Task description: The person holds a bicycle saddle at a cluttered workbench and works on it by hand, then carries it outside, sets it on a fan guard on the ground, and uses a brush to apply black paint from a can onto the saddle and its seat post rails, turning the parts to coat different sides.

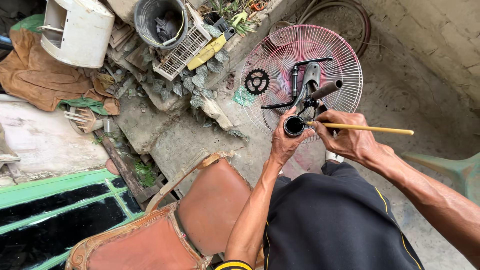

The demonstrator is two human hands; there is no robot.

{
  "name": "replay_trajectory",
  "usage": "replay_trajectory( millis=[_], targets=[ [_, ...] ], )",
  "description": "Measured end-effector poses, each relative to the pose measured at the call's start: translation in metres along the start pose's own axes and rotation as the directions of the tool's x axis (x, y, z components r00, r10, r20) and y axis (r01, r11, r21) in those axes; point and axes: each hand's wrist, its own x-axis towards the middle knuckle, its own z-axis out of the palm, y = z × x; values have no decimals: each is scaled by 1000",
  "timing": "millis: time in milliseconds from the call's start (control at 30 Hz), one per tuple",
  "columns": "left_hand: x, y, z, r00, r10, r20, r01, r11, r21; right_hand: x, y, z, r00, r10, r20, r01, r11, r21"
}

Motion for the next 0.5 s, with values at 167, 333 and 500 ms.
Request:
replay_trajectory(
  millis=[167,333,500],
  targets=[
    [2,-11,6,990,141,-7,-141,988,-69,3,-2,3,999,-37,14,38,999,-30],
    [4,-14,9,989,149,-21,-149,989,-6,5,2,5,999,-44,26,46,997,-60],
    [4,-12,10,994,110,-15,-110,994,10,4,4,6,999,-9,36,11,997,-71]
  ],
)
